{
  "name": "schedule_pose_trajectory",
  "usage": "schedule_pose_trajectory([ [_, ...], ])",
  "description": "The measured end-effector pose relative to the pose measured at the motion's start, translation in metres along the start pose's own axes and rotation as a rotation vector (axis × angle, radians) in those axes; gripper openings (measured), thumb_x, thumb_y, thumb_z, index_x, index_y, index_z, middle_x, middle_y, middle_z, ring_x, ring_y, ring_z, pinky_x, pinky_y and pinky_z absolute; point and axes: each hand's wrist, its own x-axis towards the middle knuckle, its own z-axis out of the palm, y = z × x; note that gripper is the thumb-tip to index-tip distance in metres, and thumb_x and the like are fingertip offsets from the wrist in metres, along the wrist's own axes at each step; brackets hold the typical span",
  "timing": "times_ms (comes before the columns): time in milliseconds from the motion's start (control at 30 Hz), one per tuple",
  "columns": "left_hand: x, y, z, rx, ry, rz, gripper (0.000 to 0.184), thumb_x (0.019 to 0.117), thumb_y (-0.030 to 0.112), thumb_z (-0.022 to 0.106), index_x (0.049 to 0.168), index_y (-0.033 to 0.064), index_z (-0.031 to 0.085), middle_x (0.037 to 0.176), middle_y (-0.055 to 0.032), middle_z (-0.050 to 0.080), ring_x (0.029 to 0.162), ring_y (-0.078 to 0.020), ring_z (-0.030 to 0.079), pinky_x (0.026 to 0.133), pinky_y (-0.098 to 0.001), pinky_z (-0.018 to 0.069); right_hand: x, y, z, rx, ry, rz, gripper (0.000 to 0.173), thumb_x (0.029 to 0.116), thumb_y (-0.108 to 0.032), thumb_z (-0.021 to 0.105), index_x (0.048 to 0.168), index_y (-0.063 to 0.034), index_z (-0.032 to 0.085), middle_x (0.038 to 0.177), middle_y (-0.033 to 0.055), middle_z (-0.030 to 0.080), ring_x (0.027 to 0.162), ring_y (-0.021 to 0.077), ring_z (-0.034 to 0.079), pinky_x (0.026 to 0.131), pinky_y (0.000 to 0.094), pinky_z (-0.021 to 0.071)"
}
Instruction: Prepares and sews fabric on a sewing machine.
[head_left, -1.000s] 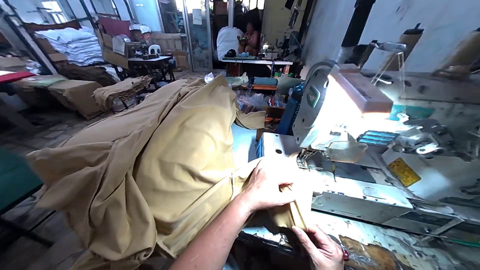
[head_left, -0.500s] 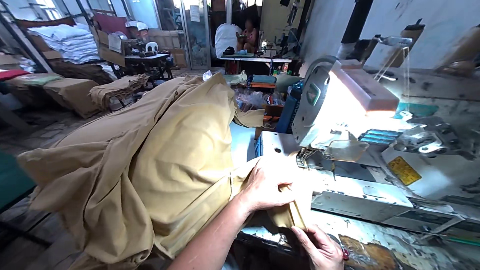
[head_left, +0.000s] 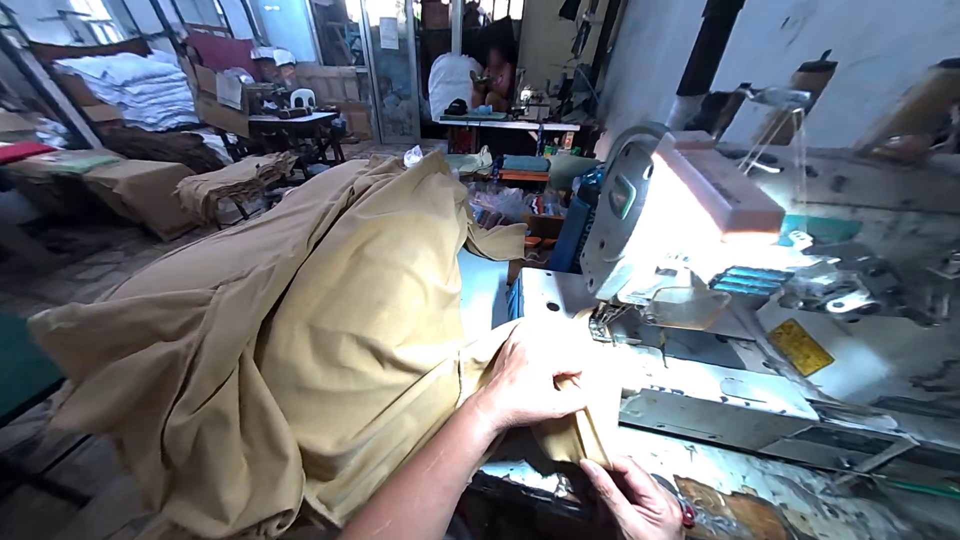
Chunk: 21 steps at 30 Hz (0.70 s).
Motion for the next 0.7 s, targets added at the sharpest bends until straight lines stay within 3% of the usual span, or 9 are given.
schedule_pose_trajectory([
  [100,0.009,0.004,-0.014,-0.049,-0.18,0.033,0.02,0.0827,0.018,0.069,0.069,0.004,0.067,0.07,-0.0097,0.064,0.073,-0.0247,0.064,0.072,-0.0458,0.0486,0.0,0.0,0.001,0.01,0.005,0.0,0.004,0.0877,-0.007,0.073,0.086,-0.0028,0.073,0.083,-0.0083,0.073,0.08,-0.0101,0.065,0.078,0.0109,0.0546],
  [200,0.029,0.021,-0.037,0.037,-0.682,0.087,0.018,0.0907,0.017,0.068,0.091,-0.0007,0.072,0.084,-0.0166,0.069,0.088,-0.0356,0.068,0.079,-0.0569,0.049,0.001,0.0,0.0,0.01,0.004,-0.021,0.006,0.0865,-0.005,0.073,0.087,0.0011,0.074,0.085,-0.0048,0.074,0.083,-0.0099,0.065,0.082,0.0103,0.0534],
  [267,0.035,0.032,-0.039,0.202,-0.836,0.168,0.02,0.091,0.02,0.072,0.094,0.0,0.073,0.092,-0.0171,0.07,0.095,-0.0377,0.068,0.082,-0.0575,0.0499,0.001,-0.002,-0.001,0.022,-0.005,-0.014,0.005,0.0858,-0.002,0.072,0.087,0.0021,0.074,0.086,-0.0046,0.074,0.084,-0.01,0.066,0.084,0.0103,0.0535],
  [433,0.057,0.072,-0.068,0.448,-0.955,0.128,0.021,0.1022,0.016,0.055,0.097,0.003,0.071,0.097,-0.0148,0.07,0.096,-0.0354,0.067,0.083,-0.0558,0.0499,0.013,-0.015,-0.004,0.052,-0.07,-0.043,0.007,0.0869,-0.004,0.071,0.088,0.002,0.074,0.088,-0.0027,0.075,0.087,-0.008,0.067,0.085,0.0117,0.0546],
  [533,0.07,0.078,-0.08,0.46,-0.978,0.167,0.017,0.0983,0.015,0.06,0.097,0.0016,0.07,0.097,-0.0156,0.07,0.095,-0.035,0.067,0.079,-0.0547,0.05,0.034,-0.017,-0.007,0.018,-0.106,-0.095,0.009,0.0865,-0.007,0.07,0.088,0.0002,0.075,0.087,-0.0013,0.074,0.084,-0.0071,0.067,0.08,0.0112,0.0553],
  [633,0.081,0.075,-0.09,0.501,-0.913,0.22,0.022,0.0935,0.025,0.068,0.091,0.0023,0.069,0.089,-0.0149,0.069,0.087,-0.0342,0.068,0.069,-0.0536,0.0495,0.054,-0.011,-0.005,0.011,-0.1,-0.084,0.012,0.0852,-0.007,0.068,0.091,-0.0008,0.076,0.091,-0.0002,0.074,0.088,-0.0056,0.067,0.082,0.0114,0.0549],
  [700,0.09,0.078,-0.098,0.557,-0.952,0.151,0.022,0.0962,0.022,0.065,0.098,0.0004,0.069,0.094,-0.0176,0.068,0.093,-0.0364,0.067,0.073,-0.0553,0.0486,0.057,-0.01,-0.002,0.049,-0.075,-0.045,0.009,0.0861,-0.009,0.07,0.09,-0.0026,0.076,0.088,-0.0022,0.074,0.085,-0.0054,0.068,0.08,0.0122,0.0556],
])
